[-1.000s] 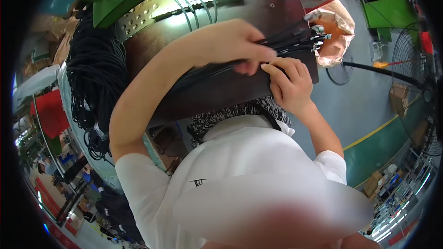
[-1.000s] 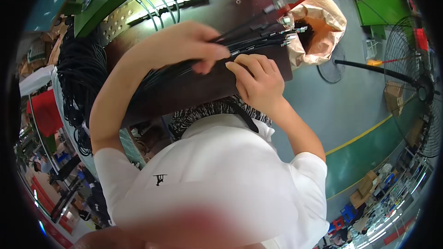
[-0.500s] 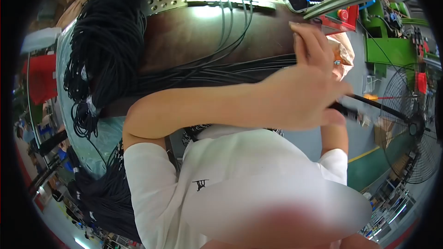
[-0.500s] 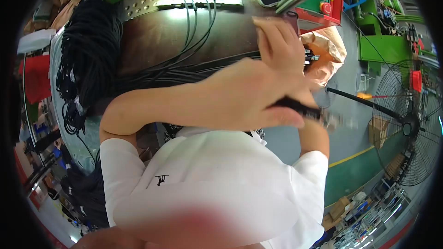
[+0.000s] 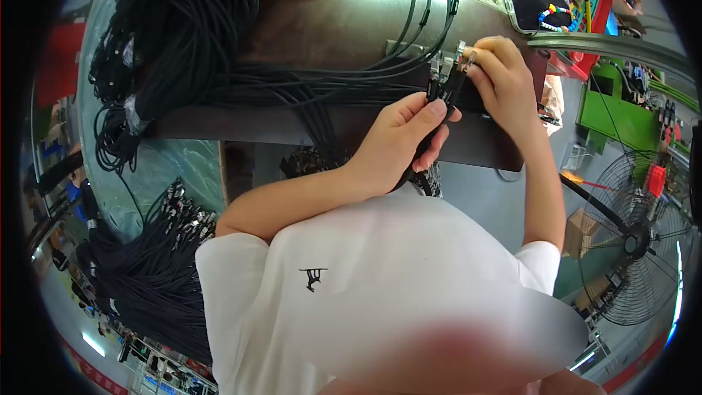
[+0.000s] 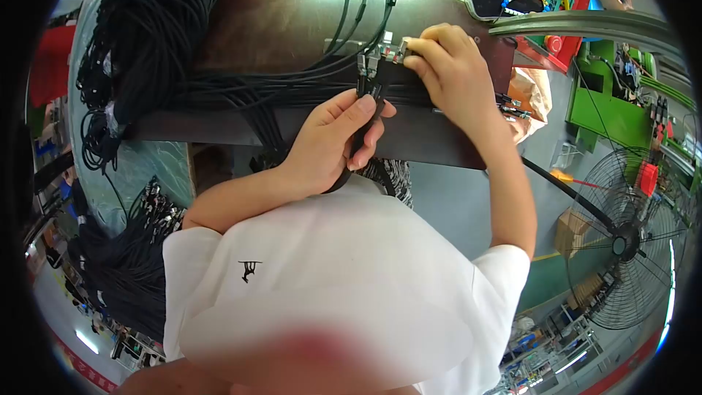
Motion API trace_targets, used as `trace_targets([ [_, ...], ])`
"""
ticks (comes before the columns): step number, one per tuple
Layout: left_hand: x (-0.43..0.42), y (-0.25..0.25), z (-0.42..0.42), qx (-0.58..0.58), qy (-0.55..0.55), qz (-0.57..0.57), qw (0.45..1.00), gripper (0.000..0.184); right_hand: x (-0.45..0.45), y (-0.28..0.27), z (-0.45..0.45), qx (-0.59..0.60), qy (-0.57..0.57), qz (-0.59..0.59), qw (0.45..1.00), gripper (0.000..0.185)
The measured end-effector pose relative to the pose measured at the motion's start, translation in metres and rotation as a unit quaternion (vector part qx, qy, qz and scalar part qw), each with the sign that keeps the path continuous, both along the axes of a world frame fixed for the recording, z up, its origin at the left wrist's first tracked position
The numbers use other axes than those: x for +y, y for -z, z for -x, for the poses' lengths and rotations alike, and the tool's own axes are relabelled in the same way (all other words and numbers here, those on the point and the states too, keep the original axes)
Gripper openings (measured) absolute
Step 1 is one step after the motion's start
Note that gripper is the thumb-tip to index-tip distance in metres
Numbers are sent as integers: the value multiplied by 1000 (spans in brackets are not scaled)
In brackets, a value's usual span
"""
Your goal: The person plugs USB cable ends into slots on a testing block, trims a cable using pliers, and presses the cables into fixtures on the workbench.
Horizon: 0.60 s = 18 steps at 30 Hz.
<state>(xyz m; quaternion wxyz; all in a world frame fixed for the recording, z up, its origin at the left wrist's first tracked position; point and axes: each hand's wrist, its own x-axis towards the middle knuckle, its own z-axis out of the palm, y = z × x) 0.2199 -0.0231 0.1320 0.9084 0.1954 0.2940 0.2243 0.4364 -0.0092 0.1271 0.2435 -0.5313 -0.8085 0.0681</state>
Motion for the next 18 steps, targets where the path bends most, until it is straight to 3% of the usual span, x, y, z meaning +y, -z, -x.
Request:
trace_targets([
  [3, 0, 5, -2, 11, 7, 24, 1000, 27, -26, 1, 12, -6, 79, -185, 979, 25],
  [6, -5, 2, 2, 12, 76, 26, 997, 27, -21, -1, 22, -94, 27, -169, 981, 34],
  [9, -6, 0, 15, 28, 112, -20, 993, 27, -21, 13, 19, -72, 56, -163, 982, 30],
  [11, -10, -1, 21, 104, -99, -239, 960, 28, -19, 14, 27, -53, 57, -154, 985, 26],
  [12, -3, -7, 29, 94, -103, -261, 955, 29, -17, 13, 33, -46, 40, -159, 985, 25],
  [15, 16, -18, 41, -46, -29, -74, 996, 30, -9, 6, 48, -1, 28, -146, 989, 22],
  [18, 17, -17, 32, -16, 23, -60, 998, 30, -8, 5, 58, 109, 103, -37, 988, 20],
])
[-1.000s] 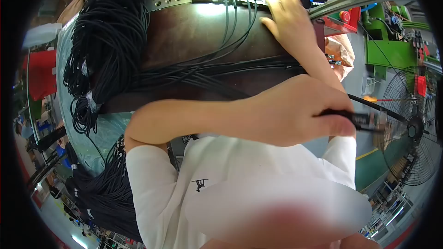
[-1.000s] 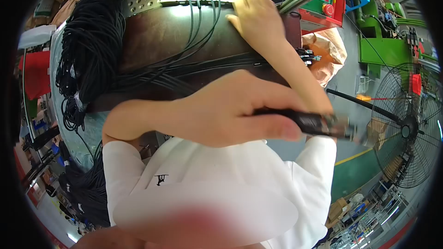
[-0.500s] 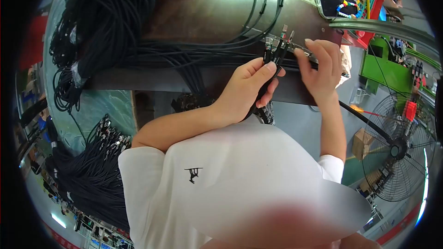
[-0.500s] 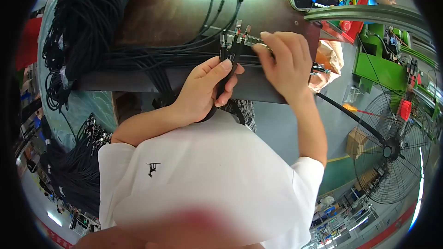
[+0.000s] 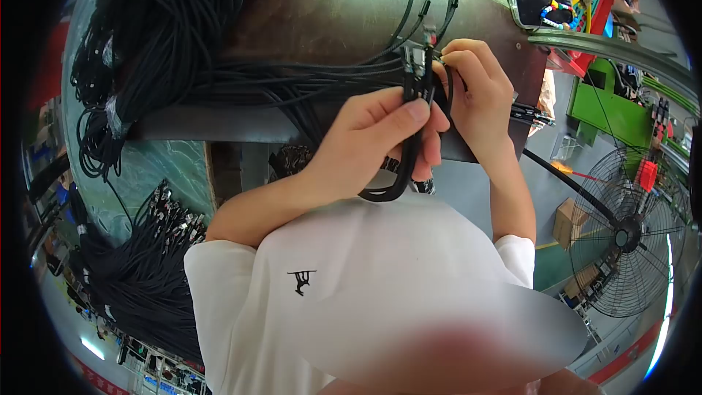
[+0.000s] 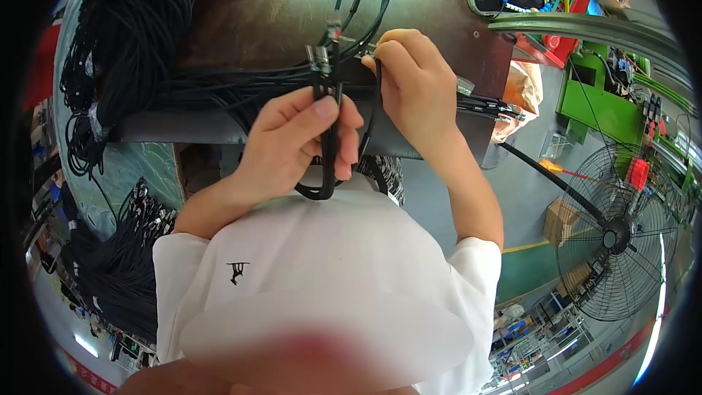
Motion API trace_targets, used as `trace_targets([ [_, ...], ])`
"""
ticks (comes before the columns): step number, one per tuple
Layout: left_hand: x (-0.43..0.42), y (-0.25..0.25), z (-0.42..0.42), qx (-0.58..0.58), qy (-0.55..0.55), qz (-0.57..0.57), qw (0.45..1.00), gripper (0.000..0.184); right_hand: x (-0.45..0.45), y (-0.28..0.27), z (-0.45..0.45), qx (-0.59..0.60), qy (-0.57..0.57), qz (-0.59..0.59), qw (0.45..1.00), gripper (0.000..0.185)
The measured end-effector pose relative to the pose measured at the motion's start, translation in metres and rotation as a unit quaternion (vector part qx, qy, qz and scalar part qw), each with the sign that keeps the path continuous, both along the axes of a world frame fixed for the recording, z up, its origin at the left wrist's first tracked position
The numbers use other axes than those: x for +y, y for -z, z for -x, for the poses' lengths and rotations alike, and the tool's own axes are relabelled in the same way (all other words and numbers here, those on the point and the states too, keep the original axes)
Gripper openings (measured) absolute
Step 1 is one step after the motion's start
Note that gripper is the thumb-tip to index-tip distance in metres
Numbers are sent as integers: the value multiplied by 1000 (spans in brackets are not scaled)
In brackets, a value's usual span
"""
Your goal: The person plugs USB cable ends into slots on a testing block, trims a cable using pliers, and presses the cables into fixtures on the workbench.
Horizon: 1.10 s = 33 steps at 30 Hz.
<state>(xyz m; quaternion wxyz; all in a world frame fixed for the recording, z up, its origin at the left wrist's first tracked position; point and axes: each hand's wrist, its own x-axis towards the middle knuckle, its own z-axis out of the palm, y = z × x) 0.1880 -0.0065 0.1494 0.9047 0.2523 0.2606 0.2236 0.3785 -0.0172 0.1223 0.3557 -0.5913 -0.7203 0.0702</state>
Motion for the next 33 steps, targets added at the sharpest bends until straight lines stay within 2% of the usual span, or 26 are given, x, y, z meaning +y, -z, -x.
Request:
trace_targets([
  [1, 0, 3, -2, -8, 8, 2, 1000, 30, 2, -4, -1, 0, 2, -1, 1000, 20],
  [4, -2, 7, -6, -18, 18, 20, 999, 30, 7, -23, -4, -55, -15, 102, 993, 15],
  [9, -2, 11, -9, -9, 25, 26, 999, 30, 3, -12, -1, -49, 12, 91, 995, 16],
  [11, -2, 12, -11, -3, 28, 25, 999, 29, 2, -6, -6, -2, 0, 66, 998, 17],
  [13, 0, 11, -12, 4, 32, 20, 999, 29, 1, -9, -12, -34, -27, 33, 998, 19],
  [15, 3, 8, -15, 5, 70, 36, 997, 30, 0, -22, -9, -103, -3, -114, 988, 19],
  [16, 5, 4, -14, -17, 121, 50, 991, 29, -1, -27, -8, -135, -56, -105, 984, 23],
  [17, 3, 2, -11, -17, 130, 53, 990, 29, -8, -24, -9, -135, -47, -101, 985, 23],
  [19, 5, -3, -5, 29, 136, -56, 989, 31, -10, -13, -17, -48, 12, -77, 996, 21],
  [20, 0, -3, -5, 69, 35, -194, 978, 34, -14, -9, -22, 23, 36, -45, 998, 19],
  [21, -1, -5, -4, 117, -6, -228, 967, 38, -17, -3, -20, 25, 33, -41, 998, 19],
  [23, 8, -12, -2, 62, 7, -93, 994, 42, -21, 7, -14, 1, 40, -10, 999, 17],
  [25, 12, -10, -5, 51, 36, -84, 995, 43, -17, 5, -13, -3, 43, -11, 999, 18],
  [27, 10, -8, -9, 38, 73, -69, 994, 44, -16, -2, -14, -64, 38, 34, 997, 18],
  [29, 11, -7, -14, 18, 95, -62, 993, 44, -16, -4, -18, -49, 38, 41, 997, 19],
  [31, 12, -9, -16, 18, 97, -56, 994, 43, -15, -6, -28, -38, -8, 5, 999, 22],
  [33, 14, -9, -19, 9, 129, -22, 991, 41, -17, -21, -21, -100, -19, -146, 984, 32],
])
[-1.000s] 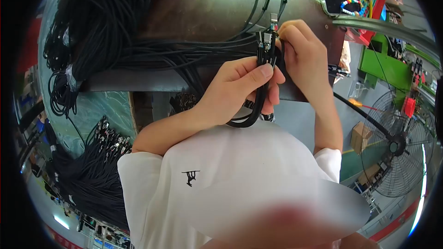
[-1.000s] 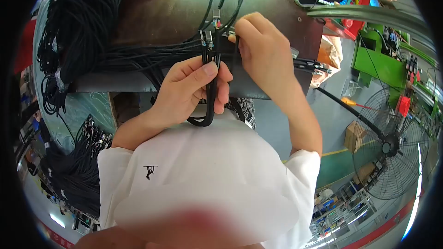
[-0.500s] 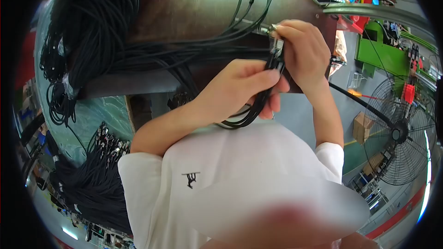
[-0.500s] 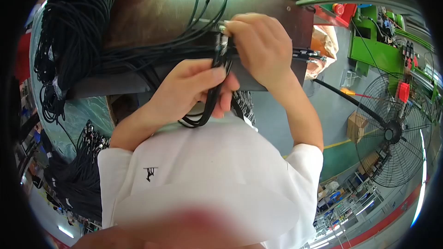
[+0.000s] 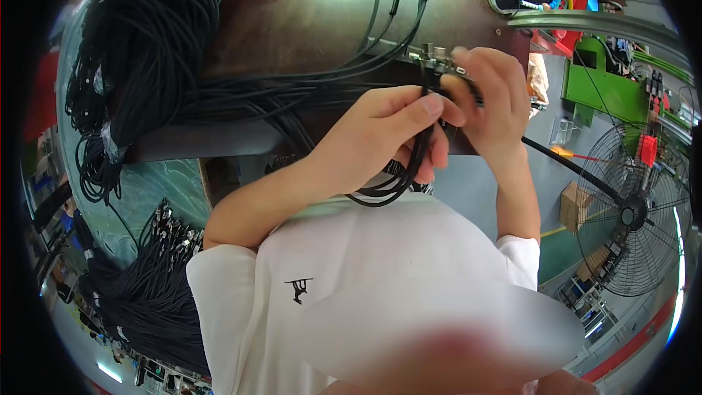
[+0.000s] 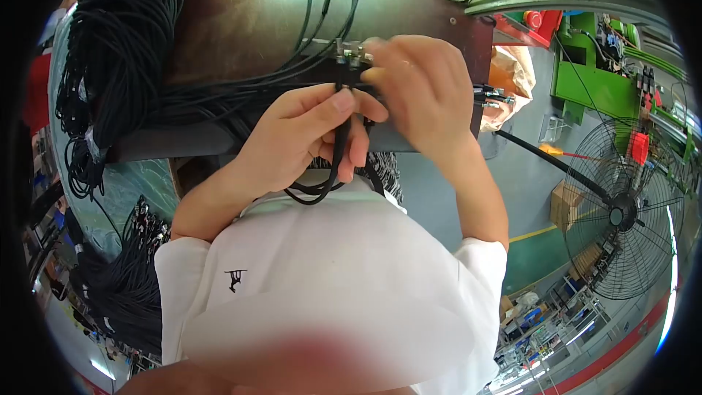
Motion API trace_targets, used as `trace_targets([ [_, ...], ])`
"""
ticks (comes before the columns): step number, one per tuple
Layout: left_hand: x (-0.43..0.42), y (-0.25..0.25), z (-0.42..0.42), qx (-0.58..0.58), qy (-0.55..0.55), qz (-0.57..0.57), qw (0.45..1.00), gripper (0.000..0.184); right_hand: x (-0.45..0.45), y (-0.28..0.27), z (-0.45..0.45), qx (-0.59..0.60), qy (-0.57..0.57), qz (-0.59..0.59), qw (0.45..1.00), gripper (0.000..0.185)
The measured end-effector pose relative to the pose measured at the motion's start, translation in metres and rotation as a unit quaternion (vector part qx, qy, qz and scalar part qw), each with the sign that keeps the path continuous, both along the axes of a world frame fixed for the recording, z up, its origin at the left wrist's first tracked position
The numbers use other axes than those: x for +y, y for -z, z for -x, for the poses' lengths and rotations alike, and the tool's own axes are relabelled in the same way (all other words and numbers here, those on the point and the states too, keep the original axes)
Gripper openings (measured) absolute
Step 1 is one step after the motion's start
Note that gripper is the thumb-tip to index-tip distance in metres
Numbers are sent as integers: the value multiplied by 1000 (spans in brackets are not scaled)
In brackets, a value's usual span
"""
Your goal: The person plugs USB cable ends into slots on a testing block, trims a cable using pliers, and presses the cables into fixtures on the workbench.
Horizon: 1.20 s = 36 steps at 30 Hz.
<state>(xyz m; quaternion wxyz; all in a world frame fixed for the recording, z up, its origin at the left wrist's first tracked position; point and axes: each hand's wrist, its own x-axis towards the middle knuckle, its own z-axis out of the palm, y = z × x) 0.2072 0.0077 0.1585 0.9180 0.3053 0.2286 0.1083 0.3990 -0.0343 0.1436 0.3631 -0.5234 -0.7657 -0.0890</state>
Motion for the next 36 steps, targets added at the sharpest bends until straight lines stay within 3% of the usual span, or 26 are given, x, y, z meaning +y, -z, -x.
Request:
trace_targets([
  [2, -8, -5, 4, 22, 27, -1, 999, 40, -2, -14, 6, -44, -63, 12, 997, 33],
  [4, -1, -10, 1, 41, 57, -49, 996, 39, -7, -3, -11, -35, -9, -10, 999, 33],
  [5, -10, -9, 2, 77, -26, -175, 981, 40, -9, 2, -21, -22, 35, -25, 999, 32],
  [8, -4, -7, 7, 91, -108, -177, 974, 43, -20, 12, -25, -29, 33, 24, 999, 31],
  [9, -3, -10, -1, 66, -131, -98, 984, 44, -22, 15, -24, -65, 11, 52, 996, 28],
  [10, -3, -10, -5, 67, -130, -99, 984, 44, -22, 17, -25, -64, 12, 51, 997, 28],
  [12, -4, -9, -10, 41, -116, 4, 992, 43, -23, 19, -31, -112, 8, 59, 992, 25],
  [17, -3, -2, -15, 3, -108, 60, 992, 29, -17, 7, -39, -170, -42, 45, 984, 28],
  [19, -3, -7, -19, 70, -107, 43, 991, 25, -15, 9, -38, -172, -52, 64, 982, 29],
  [23, 0, 7, -10, 15, -72, 108, 991, 31, -10, 2, -41, -197, -73, 93, 973, 29],
  [28, 3, -1, -13, 29, -47, 115, 992, 32, -7, 0, -43, -177, -81, 101, 976, 34],
  [30, 7, -2, -14, 49, -25, 152, 987, 33, -8, -5, -43, -120, -50, 48, 990, 35],
  [31, 8, -8, -17, 39, 5, 151, 988, 34, -5, -4, -34, -80, -39, -34, 995, 35],
  [32, 5, -11, -19, 41, 10, 157, 987, 34, -7, -7, -29, -78, -34, -28, 996, 35],
  [34, 5, -16, -22, 19, 103, 41, 994, 33, -7, -17, -27, -92, -75, -23, 993, 33],
  [36, 7, -22, -8, 62, 131, -233, 962, 32, -12, -11, -43, -74, -50, -49, 995, 28],
])
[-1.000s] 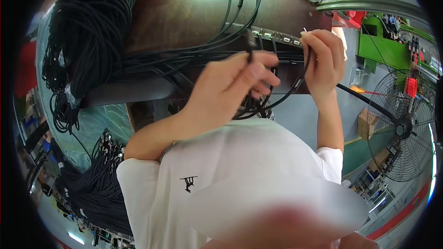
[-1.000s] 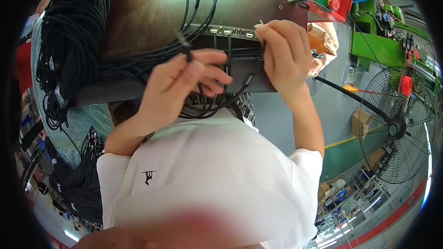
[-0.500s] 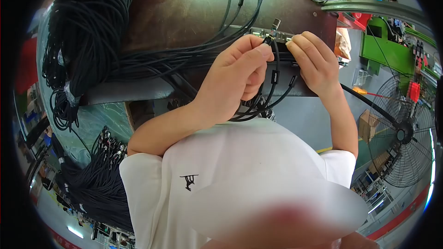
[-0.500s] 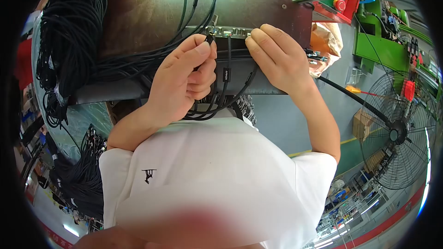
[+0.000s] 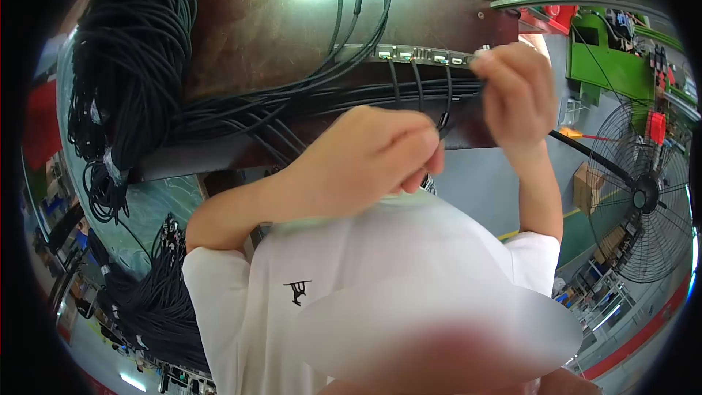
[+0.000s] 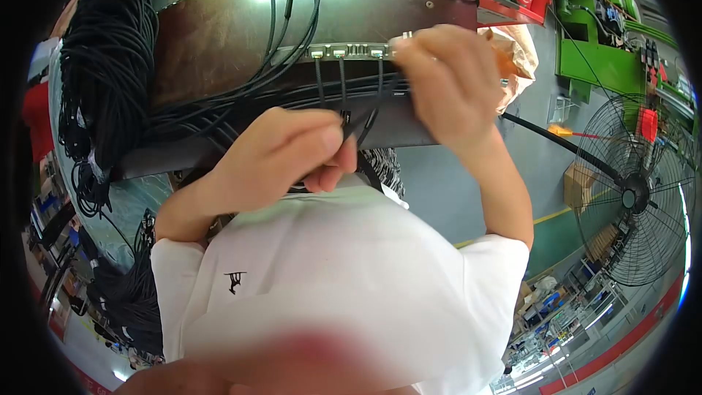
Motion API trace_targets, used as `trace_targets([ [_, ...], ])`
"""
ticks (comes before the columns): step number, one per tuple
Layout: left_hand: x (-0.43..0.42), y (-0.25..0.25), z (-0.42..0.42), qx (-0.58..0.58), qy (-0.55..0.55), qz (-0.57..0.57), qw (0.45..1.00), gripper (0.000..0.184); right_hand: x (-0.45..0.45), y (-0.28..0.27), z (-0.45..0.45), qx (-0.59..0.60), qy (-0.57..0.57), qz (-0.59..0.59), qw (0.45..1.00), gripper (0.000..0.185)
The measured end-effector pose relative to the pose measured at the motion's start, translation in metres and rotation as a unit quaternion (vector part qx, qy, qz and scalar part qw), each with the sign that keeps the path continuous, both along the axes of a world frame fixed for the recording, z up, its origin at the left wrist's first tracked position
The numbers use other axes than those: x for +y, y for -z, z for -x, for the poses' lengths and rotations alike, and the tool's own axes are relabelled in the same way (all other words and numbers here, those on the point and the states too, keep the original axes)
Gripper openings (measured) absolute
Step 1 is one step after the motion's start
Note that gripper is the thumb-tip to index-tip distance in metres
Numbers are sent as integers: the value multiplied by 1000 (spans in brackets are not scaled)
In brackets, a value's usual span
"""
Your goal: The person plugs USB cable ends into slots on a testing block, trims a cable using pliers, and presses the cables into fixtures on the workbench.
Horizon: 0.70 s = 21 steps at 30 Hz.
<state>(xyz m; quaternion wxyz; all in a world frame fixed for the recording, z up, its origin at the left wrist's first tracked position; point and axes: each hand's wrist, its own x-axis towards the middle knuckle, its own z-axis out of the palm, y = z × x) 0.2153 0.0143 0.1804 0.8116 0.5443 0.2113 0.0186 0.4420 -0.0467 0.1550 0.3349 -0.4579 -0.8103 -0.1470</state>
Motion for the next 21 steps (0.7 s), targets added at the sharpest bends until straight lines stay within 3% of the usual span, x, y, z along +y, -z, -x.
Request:
trace_targets([
  [1, 1, -2, 7, 13, 20, -197, 980, 23, -7, 0, -4, 48, 61, 53, 996, 28],
  [2, -1, 0, 7, 13, 16, -196, 980, 23, -10, 4, -6, 95, 119, 106, 983, 28],
  [4, -11, 8, 4, -50, -85, -495, 863, 17, -13, 22, -3, 134, 100, 129, 977, 29],
  [8, -9, 14, 6, -68, -108, -475, 871, 19, -11, 36, -7, 151, 82, 172, 970, 27],
  [14, 52, 20, 25, -10, -143, -483, 864, 20, 0, 13, -19, 3, 1, 217, 976, 29],
  [16, 96, 31, 20, 21, -214, -444, 870, 28, 6, 10, -19, -2, -16, 228, 973, 29],
  [18, 146, 60, 5, -9, -405, -171, 898, 24, 6, 13, -19, 10, -8, 243, 970, 30],
  [20, 181, 71, -11, -124, -380, -11, 916, 18, 6, 12, -25, 41, -12, 257, 966, 26],
  [21, 188, 70, -24, -88, -273, -280, 916, 19, 10, 3, -32, 110, -10, 389, 915, 26],
])
